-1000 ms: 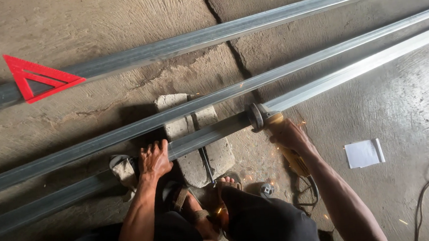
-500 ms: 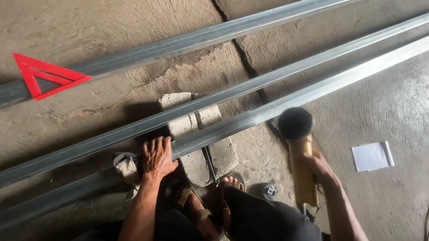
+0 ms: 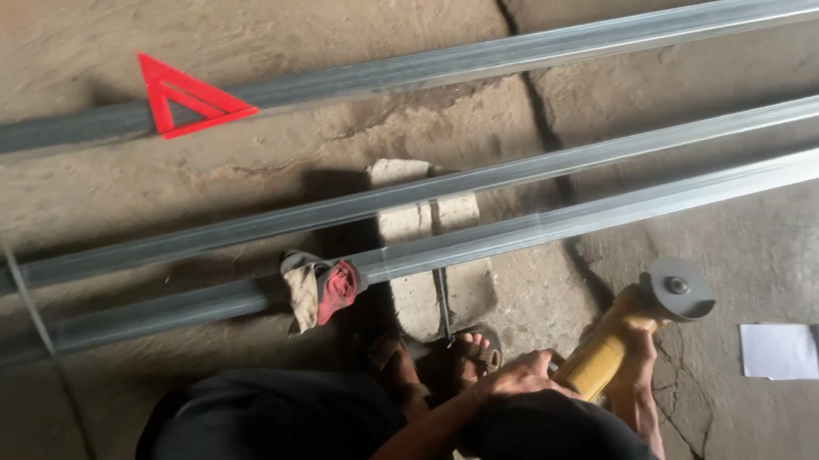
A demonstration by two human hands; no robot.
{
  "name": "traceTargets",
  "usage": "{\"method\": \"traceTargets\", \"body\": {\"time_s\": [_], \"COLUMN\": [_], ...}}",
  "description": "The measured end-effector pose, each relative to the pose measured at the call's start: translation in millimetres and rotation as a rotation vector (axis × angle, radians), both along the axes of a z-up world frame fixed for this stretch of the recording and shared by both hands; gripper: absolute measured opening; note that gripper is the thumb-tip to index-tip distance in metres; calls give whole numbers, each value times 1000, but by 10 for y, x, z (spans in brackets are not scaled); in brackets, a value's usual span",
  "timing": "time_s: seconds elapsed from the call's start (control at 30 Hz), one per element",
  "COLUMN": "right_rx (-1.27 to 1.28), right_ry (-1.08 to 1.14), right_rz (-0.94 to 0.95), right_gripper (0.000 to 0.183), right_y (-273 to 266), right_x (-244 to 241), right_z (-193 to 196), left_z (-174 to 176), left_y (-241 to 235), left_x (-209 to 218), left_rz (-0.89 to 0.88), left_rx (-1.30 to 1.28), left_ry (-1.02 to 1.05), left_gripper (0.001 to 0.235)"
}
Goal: Cutting metal bars to length using a handheld angle grinder on the floor.
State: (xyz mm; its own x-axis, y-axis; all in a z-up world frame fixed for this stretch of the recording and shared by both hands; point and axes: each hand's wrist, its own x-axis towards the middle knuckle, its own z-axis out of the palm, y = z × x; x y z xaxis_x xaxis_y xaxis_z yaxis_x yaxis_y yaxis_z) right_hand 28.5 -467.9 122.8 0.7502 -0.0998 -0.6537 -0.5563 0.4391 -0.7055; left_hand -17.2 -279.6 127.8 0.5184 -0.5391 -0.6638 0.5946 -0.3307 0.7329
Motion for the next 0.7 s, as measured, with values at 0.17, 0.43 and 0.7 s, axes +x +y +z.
{"method": "traceTargets", "body": {"time_s": [0.17,0.43,0.7], "right_rx": [49,123,138], "right_ry": [-25,-94,-147], "right_rz": [11,-39,14], "right_gripper": [43,44,38], "right_y": [158,195,169], "right_x": [22,-3,-212], "right_z": [63,54,116], "left_z": [574,1024,159], "left_y": [311,524,363], "left_x": [101,142,305], "left_rz": [114,61,-131], "left_rx": [59,54,45], "left_ry": [149,293,-75], "left_gripper": [76,91,101]}}
